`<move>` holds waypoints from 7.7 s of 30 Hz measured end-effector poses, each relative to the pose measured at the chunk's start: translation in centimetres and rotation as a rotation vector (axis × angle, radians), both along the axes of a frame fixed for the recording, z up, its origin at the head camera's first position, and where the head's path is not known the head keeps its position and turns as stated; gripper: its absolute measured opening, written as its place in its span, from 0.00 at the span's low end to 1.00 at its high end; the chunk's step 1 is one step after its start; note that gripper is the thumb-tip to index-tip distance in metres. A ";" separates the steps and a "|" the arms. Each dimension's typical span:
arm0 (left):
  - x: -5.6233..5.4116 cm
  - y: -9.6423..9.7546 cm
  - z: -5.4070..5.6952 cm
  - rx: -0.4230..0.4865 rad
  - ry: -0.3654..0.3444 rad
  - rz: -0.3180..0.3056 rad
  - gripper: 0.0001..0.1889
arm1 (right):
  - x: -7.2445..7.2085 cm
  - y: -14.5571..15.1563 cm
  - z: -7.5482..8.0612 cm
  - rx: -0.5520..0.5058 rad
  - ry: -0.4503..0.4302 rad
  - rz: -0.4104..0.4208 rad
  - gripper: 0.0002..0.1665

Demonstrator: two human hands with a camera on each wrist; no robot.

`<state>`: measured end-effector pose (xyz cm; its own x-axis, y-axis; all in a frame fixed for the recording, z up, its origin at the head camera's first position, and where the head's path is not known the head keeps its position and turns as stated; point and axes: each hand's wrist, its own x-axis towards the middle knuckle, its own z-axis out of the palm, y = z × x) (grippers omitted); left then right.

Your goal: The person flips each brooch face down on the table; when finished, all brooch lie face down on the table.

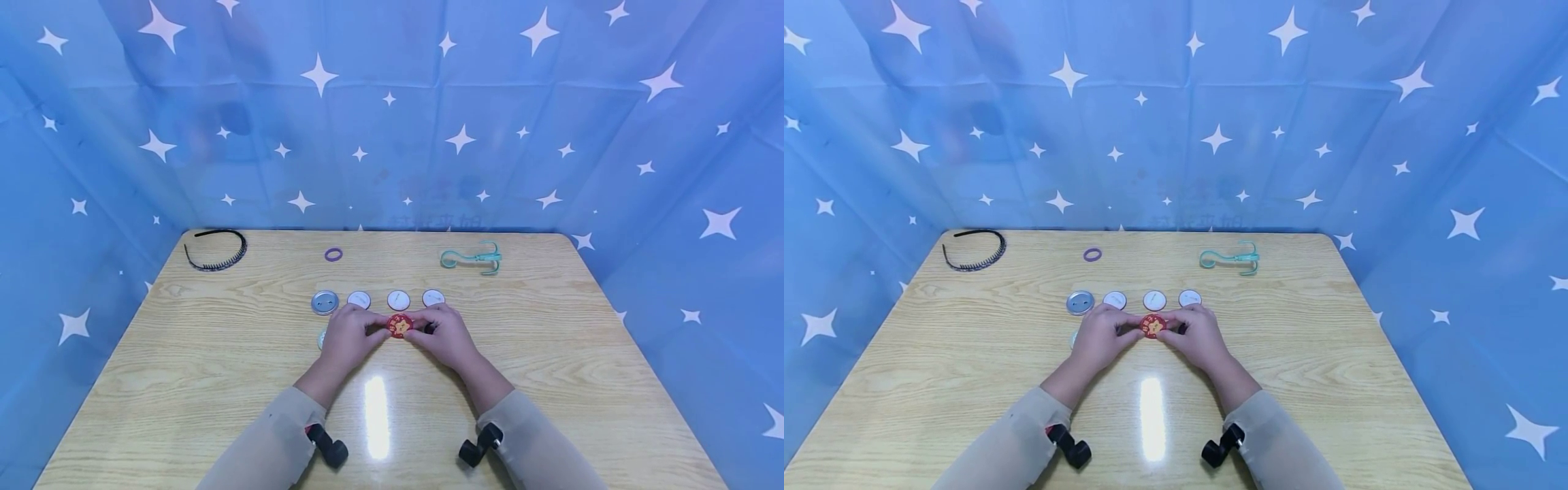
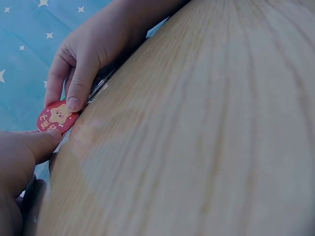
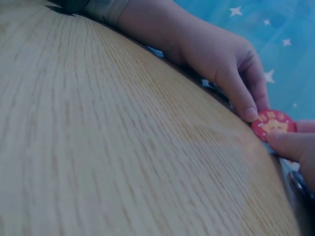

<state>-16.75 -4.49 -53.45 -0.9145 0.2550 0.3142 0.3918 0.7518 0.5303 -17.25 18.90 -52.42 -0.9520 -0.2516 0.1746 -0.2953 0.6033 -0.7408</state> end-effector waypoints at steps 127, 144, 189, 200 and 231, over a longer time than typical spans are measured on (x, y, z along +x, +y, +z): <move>0.2 0.0 0.0 0.012 -0.008 -0.107 0.16 | -0.3 0.3 -1.1 0.019 0.238 0.102 0.12; 0.2 -0.1 0.1 0.015 -0.012 -0.112 0.18 | -0.7 0.4 -1.5 0.044 0.336 0.181 0.14; 1.3 -4.4 -0.5 -0.055 0.299 -0.099 0.18 | -1.0 -4.2 0.0 0.375 0.648 0.177 0.15; 1.2 -7.5 -0.6 -0.092 0.126 -0.028 0.24 | -1.0 -7.1 0.0 0.434 0.533 0.187 0.21; 1.0 -7.1 -0.9 -0.070 0.040 -0.016 0.20 | 0.0 -7.2 -0.4 0.417 0.264 0.213 0.26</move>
